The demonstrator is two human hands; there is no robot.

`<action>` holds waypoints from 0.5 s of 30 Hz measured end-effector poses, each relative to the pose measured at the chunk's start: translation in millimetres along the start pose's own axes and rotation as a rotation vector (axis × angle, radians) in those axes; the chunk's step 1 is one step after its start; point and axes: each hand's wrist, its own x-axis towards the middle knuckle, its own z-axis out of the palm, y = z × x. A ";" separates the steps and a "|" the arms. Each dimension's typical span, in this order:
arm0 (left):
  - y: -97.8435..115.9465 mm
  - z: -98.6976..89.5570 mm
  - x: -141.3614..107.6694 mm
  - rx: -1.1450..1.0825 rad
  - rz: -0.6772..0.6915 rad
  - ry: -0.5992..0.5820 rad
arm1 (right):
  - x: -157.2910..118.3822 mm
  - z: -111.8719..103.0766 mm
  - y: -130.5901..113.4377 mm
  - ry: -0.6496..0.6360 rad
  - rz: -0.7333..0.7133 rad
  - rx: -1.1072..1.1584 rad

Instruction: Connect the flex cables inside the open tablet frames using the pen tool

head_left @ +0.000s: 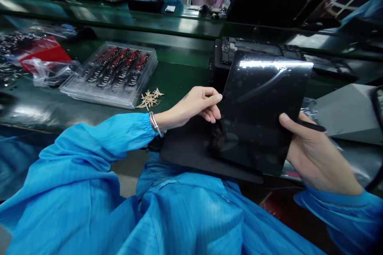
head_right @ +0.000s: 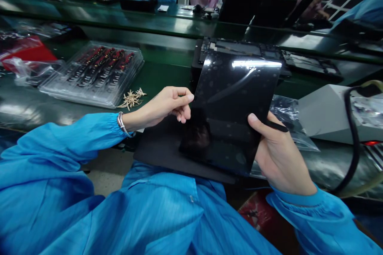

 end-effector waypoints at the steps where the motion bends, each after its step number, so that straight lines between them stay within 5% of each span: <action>1: 0.2 0.1 0.1 0.003 -0.004 0.002 | 0.7 -1.6 0.9 -0.011 -0.007 -0.008; 10: 9.4 -1.4 2.2 0.092 0.073 -0.028 | -4.8 11.7 -15.0 0.074 -0.061 -0.049; 15: 35.9 -24.6 17.9 0.248 0.192 -0.034 | -6.5 33.6 -46.3 0.114 -0.597 -0.282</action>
